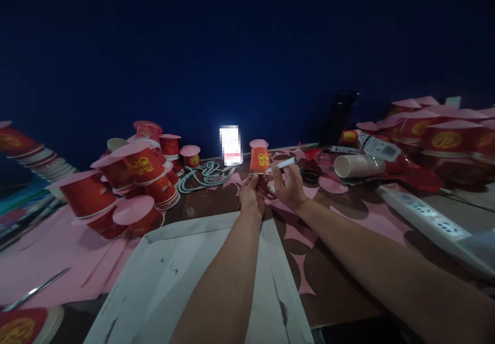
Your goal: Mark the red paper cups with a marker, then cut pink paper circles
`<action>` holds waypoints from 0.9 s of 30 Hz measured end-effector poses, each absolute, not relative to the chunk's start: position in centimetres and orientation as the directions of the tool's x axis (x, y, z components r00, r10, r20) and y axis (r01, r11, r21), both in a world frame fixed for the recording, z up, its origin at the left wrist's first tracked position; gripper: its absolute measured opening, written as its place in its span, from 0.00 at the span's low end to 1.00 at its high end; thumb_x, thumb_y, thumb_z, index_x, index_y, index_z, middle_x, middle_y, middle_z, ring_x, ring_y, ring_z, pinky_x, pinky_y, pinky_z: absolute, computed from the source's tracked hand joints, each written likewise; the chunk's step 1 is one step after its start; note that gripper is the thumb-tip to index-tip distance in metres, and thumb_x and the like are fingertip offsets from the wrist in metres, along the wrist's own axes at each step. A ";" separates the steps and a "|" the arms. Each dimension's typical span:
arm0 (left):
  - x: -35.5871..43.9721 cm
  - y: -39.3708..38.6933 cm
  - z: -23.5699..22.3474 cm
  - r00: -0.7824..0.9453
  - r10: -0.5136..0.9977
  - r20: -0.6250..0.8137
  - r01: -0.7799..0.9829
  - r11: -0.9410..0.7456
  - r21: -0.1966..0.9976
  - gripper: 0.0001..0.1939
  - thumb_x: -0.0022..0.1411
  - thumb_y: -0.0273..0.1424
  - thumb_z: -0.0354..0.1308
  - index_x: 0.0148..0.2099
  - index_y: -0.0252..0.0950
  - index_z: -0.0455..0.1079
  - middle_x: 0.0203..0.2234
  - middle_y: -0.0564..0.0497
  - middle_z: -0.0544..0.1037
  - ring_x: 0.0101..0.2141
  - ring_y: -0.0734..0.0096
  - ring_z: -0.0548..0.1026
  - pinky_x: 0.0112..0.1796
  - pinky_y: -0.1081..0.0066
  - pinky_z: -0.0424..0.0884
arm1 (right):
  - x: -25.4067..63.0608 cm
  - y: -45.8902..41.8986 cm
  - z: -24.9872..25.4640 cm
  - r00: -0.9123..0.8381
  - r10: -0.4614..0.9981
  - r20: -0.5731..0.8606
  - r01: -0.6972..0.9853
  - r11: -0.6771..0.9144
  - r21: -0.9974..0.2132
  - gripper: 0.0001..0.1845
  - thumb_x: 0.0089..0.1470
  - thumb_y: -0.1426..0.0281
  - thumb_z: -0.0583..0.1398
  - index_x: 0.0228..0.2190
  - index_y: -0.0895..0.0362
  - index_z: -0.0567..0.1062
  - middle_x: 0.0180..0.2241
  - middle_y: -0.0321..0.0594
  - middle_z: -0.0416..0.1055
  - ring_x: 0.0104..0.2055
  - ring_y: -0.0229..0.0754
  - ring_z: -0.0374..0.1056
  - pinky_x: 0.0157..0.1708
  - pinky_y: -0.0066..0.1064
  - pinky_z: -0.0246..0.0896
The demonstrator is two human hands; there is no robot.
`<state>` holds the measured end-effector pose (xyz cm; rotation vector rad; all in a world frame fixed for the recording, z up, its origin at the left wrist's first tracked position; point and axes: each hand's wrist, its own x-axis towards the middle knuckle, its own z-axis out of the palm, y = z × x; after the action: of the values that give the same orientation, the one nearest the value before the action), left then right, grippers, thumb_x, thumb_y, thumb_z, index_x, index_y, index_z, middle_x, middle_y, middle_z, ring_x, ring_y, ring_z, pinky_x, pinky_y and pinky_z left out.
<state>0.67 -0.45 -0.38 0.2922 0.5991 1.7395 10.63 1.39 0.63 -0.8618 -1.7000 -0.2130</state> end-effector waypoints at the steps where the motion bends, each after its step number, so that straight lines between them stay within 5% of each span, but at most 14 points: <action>1: 0.7 -0.5 -0.4 -0.263 0.957 -0.125 -0.831 -0.159 0.533 0.03 0.50 0.21 0.61 0.28 0.30 0.69 0.21 0.51 0.75 0.24 0.78 0.74 0.33 0.76 0.71 | 10.7 1.4 0.6 -0.074 0.426 0.902 0.634 0.718 -0.288 0.08 0.59 0.69 0.52 0.37 0.56 0.70 0.36 0.45 0.72 0.39 0.46 0.67 0.40 0.40 0.59; 19: 0.6 -0.4 -0.2 -0.284 0.944 -0.166 -0.827 -0.154 0.540 0.03 0.51 0.21 0.59 0.28 0.31 0.68 0.21 0.52 0.75 0.23 0.78 0.74 0.32 0.77 0.72 | 10.6 1.3 0.7 -0.114 0.425 0.898 0.655 0.711 -0.254 0.08 0.59 0.69 0.51 0.35 0.57 0.70 0.34 0.44 0.72 0.37 0.45 0.66 0.38 0.38 0.58; 27: 0.4 -0.4 -0.4 -0.239 0.961 -0.142 -0.842 -0.132 0.523 0.01 0.52 0.21 0.59 0.29 0.30 0.70 0.22 0.51 0.75 0.24 0.79 0.74 0.33 0.77 0.72 | 10.7 1.2 0.9 -0.023 0.451 0.892 0.556 0.747 -0.364 0.10 0.60 0.70 0.49 0.38 0.56 0.68 0.37 0.45 0.70 0.40 0.45 0.65 0.41 0.40 0.60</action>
<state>0.42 -0.40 -0.42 0.2660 0.5970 1.7192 10.69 1.23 0.87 -0.8167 -1.6523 -0.1001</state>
